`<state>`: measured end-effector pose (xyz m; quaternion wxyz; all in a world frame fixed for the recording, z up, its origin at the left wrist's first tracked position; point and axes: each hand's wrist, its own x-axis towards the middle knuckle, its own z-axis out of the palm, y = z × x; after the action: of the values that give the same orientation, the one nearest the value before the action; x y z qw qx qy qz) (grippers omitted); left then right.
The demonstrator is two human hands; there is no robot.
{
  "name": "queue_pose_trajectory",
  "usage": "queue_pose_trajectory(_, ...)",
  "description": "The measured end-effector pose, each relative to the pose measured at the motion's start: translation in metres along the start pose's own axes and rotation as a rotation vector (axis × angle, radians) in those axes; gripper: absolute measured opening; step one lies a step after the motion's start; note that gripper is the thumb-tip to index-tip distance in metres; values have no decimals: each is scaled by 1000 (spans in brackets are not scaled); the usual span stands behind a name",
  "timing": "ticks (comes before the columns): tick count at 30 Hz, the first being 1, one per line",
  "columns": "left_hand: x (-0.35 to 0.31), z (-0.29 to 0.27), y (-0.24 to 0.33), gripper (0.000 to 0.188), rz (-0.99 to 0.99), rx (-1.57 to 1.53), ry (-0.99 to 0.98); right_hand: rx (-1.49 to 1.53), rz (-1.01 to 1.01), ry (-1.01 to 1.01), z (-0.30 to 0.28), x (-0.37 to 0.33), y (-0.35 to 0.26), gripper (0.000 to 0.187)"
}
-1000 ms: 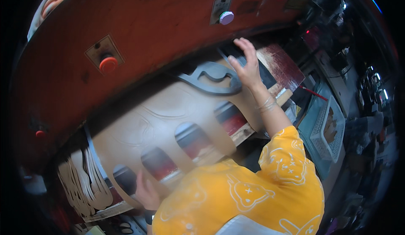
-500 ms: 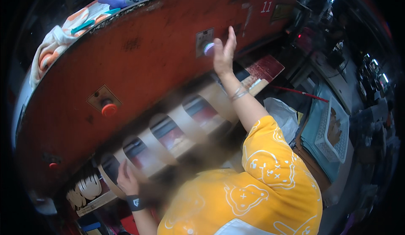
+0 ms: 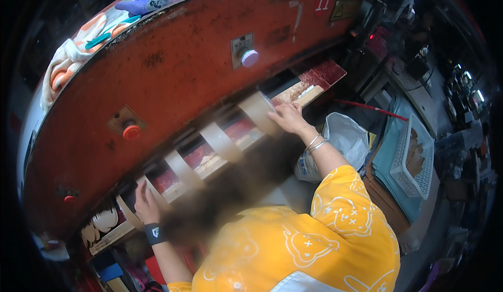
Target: The person operates a die-cutting machine to cut shapes from a sheet of brown material. They place the sheet on the machine, press a button to activate the cutting mechanism, and then remove the cut pieces. The person repeats this process multiple times, handling the material and cut pieces with both hands.
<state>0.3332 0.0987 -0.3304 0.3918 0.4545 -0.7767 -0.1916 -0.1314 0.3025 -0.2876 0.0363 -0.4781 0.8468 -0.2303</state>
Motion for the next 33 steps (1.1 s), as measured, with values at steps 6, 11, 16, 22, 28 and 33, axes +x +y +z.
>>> queue_pose_trajectory(6,0,-2,8,31,-14,-3,-21,58,-57,86,5,-15,-1,48)
queue_pose_trajectory(11,0,-8,21,31,-48,-22,-52,38,9,-17,-8,-13,-6,56)
queue_pose_trajectory(16,-7,-11,18,31,-143,-66,-151,62,228,-350,-38,23,-19,61)
queue_pose_trajectory(22,-48,-62,45,37,-202,-4,-526,-88,-180,-17,-14,38,-84,89)
queue_pose_trajectory(28,-72,-115,38,39,-420,-130,-532,-109,-382,-209,0,21,-112,85)
queue_pose_trajectory(33,-79,-135,-21,42,-342,10,72,187,-226,-244,-27,9,-70,83)
